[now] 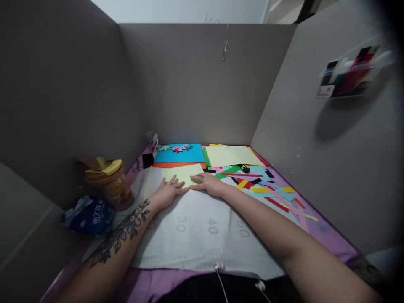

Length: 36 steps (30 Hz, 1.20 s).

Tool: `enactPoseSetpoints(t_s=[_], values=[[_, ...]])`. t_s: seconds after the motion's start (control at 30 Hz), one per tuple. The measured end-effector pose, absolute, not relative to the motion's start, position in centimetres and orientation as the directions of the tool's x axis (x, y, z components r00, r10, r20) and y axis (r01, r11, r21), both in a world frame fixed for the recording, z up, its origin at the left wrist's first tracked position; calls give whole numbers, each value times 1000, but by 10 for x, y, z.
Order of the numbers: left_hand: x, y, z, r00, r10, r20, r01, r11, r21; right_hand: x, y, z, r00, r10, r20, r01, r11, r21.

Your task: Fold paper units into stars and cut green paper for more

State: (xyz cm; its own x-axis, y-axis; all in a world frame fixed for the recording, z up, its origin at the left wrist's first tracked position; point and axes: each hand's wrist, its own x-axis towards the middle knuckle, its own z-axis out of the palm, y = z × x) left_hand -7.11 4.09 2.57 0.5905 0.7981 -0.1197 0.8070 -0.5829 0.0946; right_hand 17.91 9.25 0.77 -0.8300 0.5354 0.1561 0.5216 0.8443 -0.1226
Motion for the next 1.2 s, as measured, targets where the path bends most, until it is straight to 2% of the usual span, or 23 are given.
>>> enactPoseSetpoints(t_s=[0.27, 0.4, 0.53, 0.7, 0.83, 1.1, 1.2], values=[[-71, 39, 26, 586, 803, -110, 809, -572, 133, 182, 94, 1, -858, 478, 189, 470, 878, -88], [-75, 26, 26, 548, 832, -86, 836, -539, 109, 192, 89, -6, -837, 504, 213, 489, 864, -122], [-81, 7, 30, 474, 880, -31, 880, -473, 38, 208, 84, -14, -782, 573, 245, 552, 819, -156], [-77, -10, 43, 379, 922, -74, 911, -386, -143, 223, 78, -21, -704, 649, 289, 648, 753, -113], [-68, -15, 47, 301, 948, -106, 928, -317, -197, 225, 74, -21, -659, 681, 319, 693, 715, -92], [-84, -8, 46, 202, 975, -95, 974, -211, -85, 223, 65, -12, -619, 719, 316, 731, 674, -104], [-91, 7, 46, 170, 984, 60, 985, -172, 20, 213, 66, -4, -539, 759, 365, 756, 627, -188]])
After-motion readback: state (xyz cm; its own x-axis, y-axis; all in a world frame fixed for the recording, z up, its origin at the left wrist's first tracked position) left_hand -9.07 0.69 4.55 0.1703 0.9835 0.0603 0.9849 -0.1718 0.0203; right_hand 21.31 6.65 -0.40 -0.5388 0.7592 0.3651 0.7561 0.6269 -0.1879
